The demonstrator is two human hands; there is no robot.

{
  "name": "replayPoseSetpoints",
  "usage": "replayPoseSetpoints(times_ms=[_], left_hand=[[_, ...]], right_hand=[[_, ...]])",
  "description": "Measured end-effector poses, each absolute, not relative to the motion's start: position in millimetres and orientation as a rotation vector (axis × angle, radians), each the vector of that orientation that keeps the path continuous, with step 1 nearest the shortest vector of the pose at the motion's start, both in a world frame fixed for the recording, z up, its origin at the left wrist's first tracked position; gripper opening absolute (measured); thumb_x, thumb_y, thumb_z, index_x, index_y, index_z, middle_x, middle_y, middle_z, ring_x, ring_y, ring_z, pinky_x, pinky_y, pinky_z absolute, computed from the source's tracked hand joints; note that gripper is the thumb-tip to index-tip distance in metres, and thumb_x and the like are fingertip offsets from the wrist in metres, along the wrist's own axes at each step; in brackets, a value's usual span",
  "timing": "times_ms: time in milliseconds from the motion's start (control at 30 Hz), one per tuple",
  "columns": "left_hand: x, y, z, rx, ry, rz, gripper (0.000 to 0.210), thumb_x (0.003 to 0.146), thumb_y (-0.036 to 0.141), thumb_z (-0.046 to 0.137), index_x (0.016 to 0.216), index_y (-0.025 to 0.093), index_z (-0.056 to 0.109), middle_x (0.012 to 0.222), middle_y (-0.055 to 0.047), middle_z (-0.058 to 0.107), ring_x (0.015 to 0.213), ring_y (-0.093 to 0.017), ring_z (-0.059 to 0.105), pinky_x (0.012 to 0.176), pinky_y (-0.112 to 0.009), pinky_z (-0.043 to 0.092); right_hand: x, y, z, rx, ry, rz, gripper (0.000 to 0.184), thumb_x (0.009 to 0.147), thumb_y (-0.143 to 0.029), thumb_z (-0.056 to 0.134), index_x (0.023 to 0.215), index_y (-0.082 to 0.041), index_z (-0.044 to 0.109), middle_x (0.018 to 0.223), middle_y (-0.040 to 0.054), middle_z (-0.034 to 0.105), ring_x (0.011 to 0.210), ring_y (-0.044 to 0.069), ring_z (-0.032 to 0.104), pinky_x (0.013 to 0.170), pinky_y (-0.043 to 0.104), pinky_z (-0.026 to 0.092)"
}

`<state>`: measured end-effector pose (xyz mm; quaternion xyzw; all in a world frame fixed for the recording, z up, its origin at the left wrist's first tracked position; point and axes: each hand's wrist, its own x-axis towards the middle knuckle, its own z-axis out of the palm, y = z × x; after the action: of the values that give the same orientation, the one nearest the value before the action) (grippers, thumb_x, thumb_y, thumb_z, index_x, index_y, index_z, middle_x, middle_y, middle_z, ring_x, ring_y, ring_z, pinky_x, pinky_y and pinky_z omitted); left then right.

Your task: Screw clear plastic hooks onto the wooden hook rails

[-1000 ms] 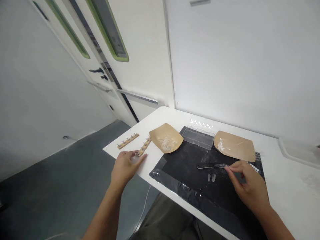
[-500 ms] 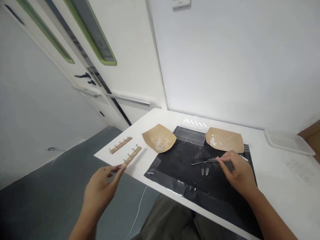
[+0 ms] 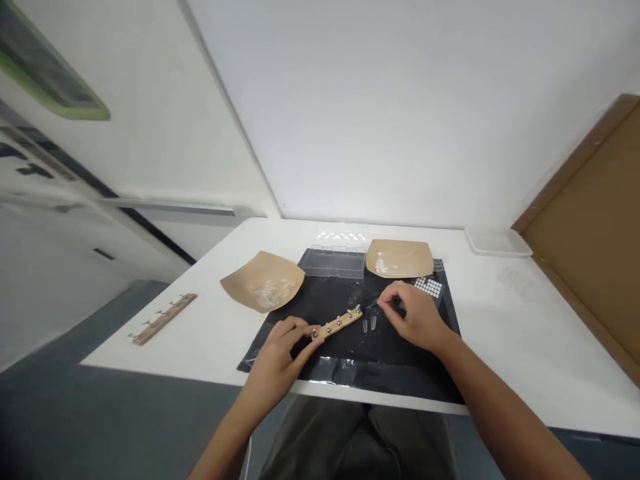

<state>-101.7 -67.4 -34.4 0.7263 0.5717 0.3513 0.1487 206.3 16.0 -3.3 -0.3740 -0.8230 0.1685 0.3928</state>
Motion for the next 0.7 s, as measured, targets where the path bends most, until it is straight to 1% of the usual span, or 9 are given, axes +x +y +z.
replayPoseSetpoints(times_ms=[33,100,167,267,367,500,567,633,700], left_hand=[[-100,-63,-35,2.113,1.641,1.004,0.027,0.105,0.045,0.06,0.109,0.024,0.077,0.103,-0.009,0.069,0.1,-0.027,0.064,0.091,-0.042,0.054],[-99,-55,-37,2.151,1.647,1.001,0.028,0.106,0.045,0.059,0.111,0.024,0.077,0.104,-0.008,0.069,0.1,-0.027,0.064,0.091,-0.041,0.054],[-99,-49,-39,2.173,1.68,1.003,0.03,0.106,0.047,0.058,0.112,0.024,0.077,0.105,-0.008,0.069,0.099,-0.026,0.064,0.091,-0.041,0.054],[-99,-44,-42,2.187,1.742,0.993,0.033,0.106,0.05,0.058,0.112,0.025,0.078,0.105,-0.008,0.069,0.099,-0.026,0.065,0.09,-0.04,0.054],[-99,-42,-42,2.198,1.764,0.975,0.034,0.106,0.051,0.057,0.112,0.026,0.078,0.105,-0.007,0.07,0.098,-0.026,0.065,0.088,-0.039,0.054],[-98,-43,-41,2.241,1.781,0.952,0.033,0.106,0.051,0.056,0.113,0.026,0.078,0.104,-0.007,0.071,0.096,-0.025,0.065,0.084,-0.038,0.055],[-97,-44,-41,2.259,1.796,0.939,0.035,0.106,0.052,0.055,0.113,0.027,0.079,0.103,-0.008,0.071,0.095,-0.025,0.065,0.082,-0.038,0.055],[-96,-44,-42,2.268,1.803,0.933,0.037,0.107,0.053,0.053,0.113,0.027,0.079,0.102,-0.008,0.071,0.094,-0.026,0.064,0.081,-0.038,0.055],[-96,-44,-42,2.277,1.799,0.937,0.038,0.107,0.054,0.052,0.113,0.027,0.079,0.102,-0.008,0.071,0.094,-0.026,0.064,0.081,-0.038,0.054]], right_hand=[[204,15,-3,-0.954,-2.117,0.43,0.001,0.102,-0.022,0.063,0.101,-0.023,0.062,0.097,0.0045,0.074,0.081,0.019,0.068,0.069,0.031,0.051],[200,13,-4,-0.934,-2.161,0.426,0.01,0.103,-0.018,0.058,0.11,-0.023,0.063,0.097,0.0052,0.07,0.083,0.02,0.066,0.073,0.033,0.052],[197,13,-5,-0.918,-2.184,0.427,0.021,0.103,-0.011,0.05,0.114,-0.022,0.063,0.102,0.007,0.065,0.089,0.021,0.065,0.079,0.035,0.052],[192,14,-8,-0.963,-2.187,0.457,0.031,0.099,-0.003,0.043,0.113,-0.022,0.063,0.105,0.008,0.059,0.091,0.021,0.062,0.082,0.037,0.052],[188,16,-10,-0.998,-2.17,0.492,0.03,0.097,-0.001,0.042,0.11,-0.022,0.06,0.103,0.0071,0.057,0.089,0.022,0.062,0.081,0.037,0.051],[180,16,-10,-1.026,-2.182,0.457,0.024,0.099,-0.006,0.046,0.109,-0.022,0.059,0.099,0.0059,0.059,0.087,0.022,0.062,0.079,0.036,0.05],[177,17,-10,-1.039,-2.202,0.415,0.017,0.099,-0.012,0.055,0.112,-0.022,0.061,0.101,0.006,0.062,0.088,0.022,0.063,0.079,0.035,0.05],[174,19,-11,-1.036,-2.232,0.379,0.015,0.101,-0.021,0.064,0.116,-0.023,0.065,0.103,0.0059,0.065,0.09,0.021,0.065,0.08,0.035,0.051],[173,22,-13,-1.026,-2.25,0.337,0.016,0.104,-0.029,0.065,0.118,-0.024,0.069,0.1,0.005,0.065,0.088,0.021,0.065,0.079,0.034,0.05]])
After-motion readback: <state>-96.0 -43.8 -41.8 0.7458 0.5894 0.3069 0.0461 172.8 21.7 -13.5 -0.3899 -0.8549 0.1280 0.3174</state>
